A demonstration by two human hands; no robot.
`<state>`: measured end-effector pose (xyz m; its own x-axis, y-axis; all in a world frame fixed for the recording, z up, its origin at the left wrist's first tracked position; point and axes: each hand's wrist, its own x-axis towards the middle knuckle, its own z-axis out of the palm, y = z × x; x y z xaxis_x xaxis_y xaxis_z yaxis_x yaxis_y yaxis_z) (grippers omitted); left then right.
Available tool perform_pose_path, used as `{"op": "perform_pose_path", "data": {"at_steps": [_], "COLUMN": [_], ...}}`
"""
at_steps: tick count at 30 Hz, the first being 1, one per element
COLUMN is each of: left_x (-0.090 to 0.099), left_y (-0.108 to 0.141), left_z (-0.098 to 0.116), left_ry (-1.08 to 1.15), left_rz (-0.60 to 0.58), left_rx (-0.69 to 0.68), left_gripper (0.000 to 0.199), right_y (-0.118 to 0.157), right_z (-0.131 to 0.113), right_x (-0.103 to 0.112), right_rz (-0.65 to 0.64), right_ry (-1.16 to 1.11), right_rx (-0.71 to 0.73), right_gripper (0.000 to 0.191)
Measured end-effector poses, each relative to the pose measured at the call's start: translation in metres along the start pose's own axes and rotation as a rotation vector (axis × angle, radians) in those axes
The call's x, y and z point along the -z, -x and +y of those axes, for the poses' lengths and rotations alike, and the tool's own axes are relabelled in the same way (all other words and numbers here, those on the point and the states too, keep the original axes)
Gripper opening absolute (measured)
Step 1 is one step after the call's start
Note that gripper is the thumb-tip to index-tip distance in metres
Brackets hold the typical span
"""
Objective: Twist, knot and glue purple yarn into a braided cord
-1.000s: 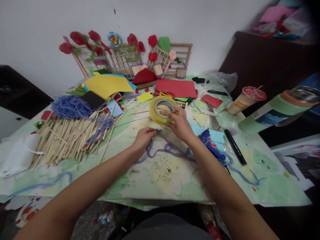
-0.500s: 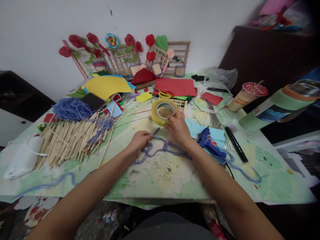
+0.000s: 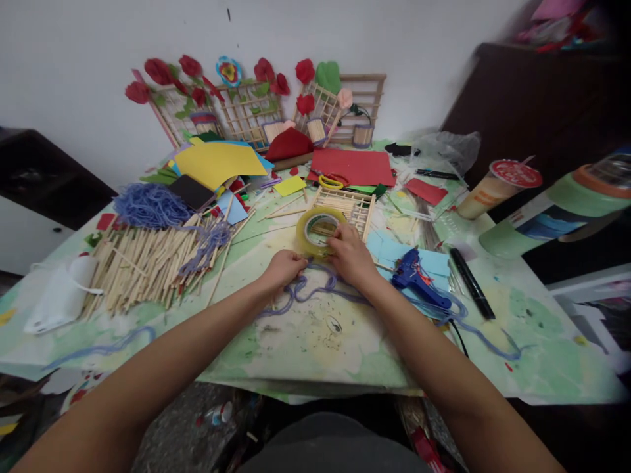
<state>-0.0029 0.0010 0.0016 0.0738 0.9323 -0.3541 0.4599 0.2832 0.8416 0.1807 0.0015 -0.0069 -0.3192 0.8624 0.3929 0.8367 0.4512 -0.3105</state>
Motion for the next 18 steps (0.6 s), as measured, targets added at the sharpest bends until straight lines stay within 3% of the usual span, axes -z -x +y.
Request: {"op": "perform_pose_path", "data": {"at_steps": [9,18], "left_x": [0.001,-0.001], "left_y": [0.003,-0.003], "left_z": [0.001,-0.002], "left_ry": [-0.038,-0.048], "left_rz": [-0.010,-0.018], "left_rx": [-0.011,0.011], "left_gripper": [0.035,0.034], "right_y": [0.007,-0.001], "right_z": [0.009,-0.001], "right_x": [0.008,0.015], "right_rz": [-0.041,-0.115], "right_ry": [0.015,0.160], "right_rx": [0.050,0.055], "right_gripper": [0.010,0.014]}}
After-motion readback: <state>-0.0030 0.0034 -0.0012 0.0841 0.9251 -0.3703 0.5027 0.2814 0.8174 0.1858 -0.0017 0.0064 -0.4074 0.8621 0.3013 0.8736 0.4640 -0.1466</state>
